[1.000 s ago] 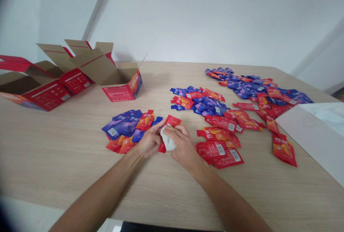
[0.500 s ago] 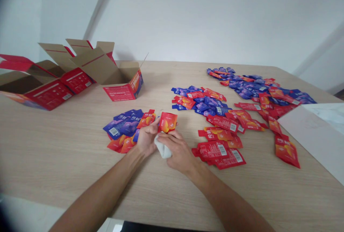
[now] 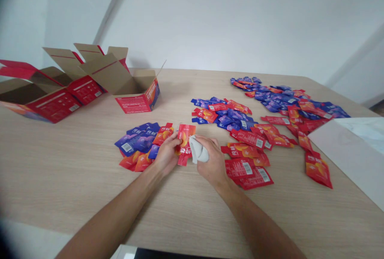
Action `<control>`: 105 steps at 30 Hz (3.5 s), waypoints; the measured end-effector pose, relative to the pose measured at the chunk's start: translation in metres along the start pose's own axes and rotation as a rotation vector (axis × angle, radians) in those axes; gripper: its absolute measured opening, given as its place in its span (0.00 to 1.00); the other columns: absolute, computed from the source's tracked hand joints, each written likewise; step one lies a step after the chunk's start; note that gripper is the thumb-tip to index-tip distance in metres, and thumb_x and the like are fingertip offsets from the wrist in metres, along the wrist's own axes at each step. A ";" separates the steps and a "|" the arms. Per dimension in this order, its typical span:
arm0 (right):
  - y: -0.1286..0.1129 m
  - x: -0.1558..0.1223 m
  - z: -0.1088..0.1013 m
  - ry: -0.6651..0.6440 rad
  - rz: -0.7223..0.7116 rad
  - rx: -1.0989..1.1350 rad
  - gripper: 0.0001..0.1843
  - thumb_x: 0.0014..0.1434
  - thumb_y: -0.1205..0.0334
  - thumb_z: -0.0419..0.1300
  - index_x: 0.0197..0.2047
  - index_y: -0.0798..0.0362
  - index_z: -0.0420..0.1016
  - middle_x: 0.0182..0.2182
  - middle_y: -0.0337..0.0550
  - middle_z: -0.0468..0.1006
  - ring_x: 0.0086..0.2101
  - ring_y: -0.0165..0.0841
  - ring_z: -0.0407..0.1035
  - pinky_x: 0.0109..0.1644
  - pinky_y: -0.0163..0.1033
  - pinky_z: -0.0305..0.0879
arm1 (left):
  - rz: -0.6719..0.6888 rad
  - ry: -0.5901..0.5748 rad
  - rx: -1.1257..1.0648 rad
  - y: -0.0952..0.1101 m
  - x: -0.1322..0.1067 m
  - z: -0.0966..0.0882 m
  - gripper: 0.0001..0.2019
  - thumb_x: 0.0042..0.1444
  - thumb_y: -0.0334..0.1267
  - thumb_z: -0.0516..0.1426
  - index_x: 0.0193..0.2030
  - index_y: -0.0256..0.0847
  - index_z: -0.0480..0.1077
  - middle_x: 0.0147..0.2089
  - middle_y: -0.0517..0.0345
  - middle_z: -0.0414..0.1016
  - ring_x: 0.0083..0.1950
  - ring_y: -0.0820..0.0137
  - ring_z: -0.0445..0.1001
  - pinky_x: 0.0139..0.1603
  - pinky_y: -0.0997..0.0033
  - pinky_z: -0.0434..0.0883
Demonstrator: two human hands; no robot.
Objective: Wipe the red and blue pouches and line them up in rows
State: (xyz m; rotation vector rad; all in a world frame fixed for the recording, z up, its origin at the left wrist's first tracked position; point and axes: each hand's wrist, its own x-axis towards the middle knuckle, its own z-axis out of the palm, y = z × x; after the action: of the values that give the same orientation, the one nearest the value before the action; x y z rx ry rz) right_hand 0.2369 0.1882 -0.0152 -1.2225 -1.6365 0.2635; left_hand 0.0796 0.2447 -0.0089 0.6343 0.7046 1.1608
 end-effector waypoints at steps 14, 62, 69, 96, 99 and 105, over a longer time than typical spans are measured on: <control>-0.003 -0.001 0.005 0.067 0.154 0.027 0.16 0.61 0.58 0.62 0.53 0.48 0.75 0.48 0.46 0.81 0.47 0.40 0.76 0.52 0.46 0.73 | 0.088 0.007 0.026 -0.006 -0.002 -0.007 0.24 0.44 0.29 0.68 0.47 0.45 0.66 0.38 0.63 0.76 0.32 0.74 0.74 0.34 0.74 0.69; 0.002 0.005 0.002 -0.159 -0.207 -0.005 0.34 0.48 0.80 0.56 0.57 0.47 0.74 0.54 0.44 0.78 0.53 0.40 0.69 0.57 0.47 0.68 | -0.225 -0.212 -0.044 -0.015 -0.009 -0.001 0.22 0.61 0.40 0.58 0.62 0.46 0.70 0.55 0.52 0.79 0.56 0.61 0.77 0.56 0.60 0.73; 0.008 0.002 0.004 -0.212 -0.110 -0.067 0.32 0.45 0.82 0.56 0.52 0.50 0.74 0.47 0.45 0.81 0.44 0.40 0.71 0.48 0.44 0.70 | 0.307 -0.250 0.709 -0.004 -0.007 -0.008 0.24 0.66 0.45 0.53 0.67 0.45 0.66 0.69 0.51 0.66 0.71 0.60 0.60 0.73 0.57 0.52; 0.033 0.007 0.003 -0.206 0.130 -0.343 0.24 0.49 0.79 0.60 0.47 0.51 0.78 0.38 0.47 0.82 0.39 0.42 0.72 0.43 0.43 0.67 | 0.549 0.026 2.033 0.003 0.018 -0.016 0.21 0.58 0.27 0.48 0.54 0.31 0.75 0.65 0.32 0.67 0.74 0.44 0.50 0.72 0.40 0.42; 0.042 0.011 -0.003 -0.126 0.155 -0.400 0.23 0.49 0.78 0.60 0.47 0.51 0.78 0.37 0.48 0.82 0.39 0.43 0.72 0.42 0.42 0.67 | 0.576 -0.110 1.847 -0.009 0.052 0.009 0.24 0.61 0.28 0.45 0.62 0.30 0.68 0.67 0.32 0.64 0.73 0.50 0.54 0.73 0.49 0.47; 0.059 0.018 -0.012 -0.055 0.175 -0.490 0.22 0.48 0.77 0.60 0.45 0.52 0.78 0.33 0.47 0.81 0.36 0.42 0.73 0.40 0.41 0.67 | 0.491 -0.299 1.775 -0.024 0.129 0.046 0.33 0.56 0.28 0.52 0.70 0.36 0.57 0.76 0.39 0.49 0.77 0.52 0.43 0.73 0.46 0.42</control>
State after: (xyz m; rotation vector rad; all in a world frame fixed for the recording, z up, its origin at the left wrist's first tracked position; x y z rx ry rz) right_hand 0.2817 0.2253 -0.0387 -1.7444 -1.6983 -0.0019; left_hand 0.1599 0.3576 -0.0190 2.4970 1.2640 0.5388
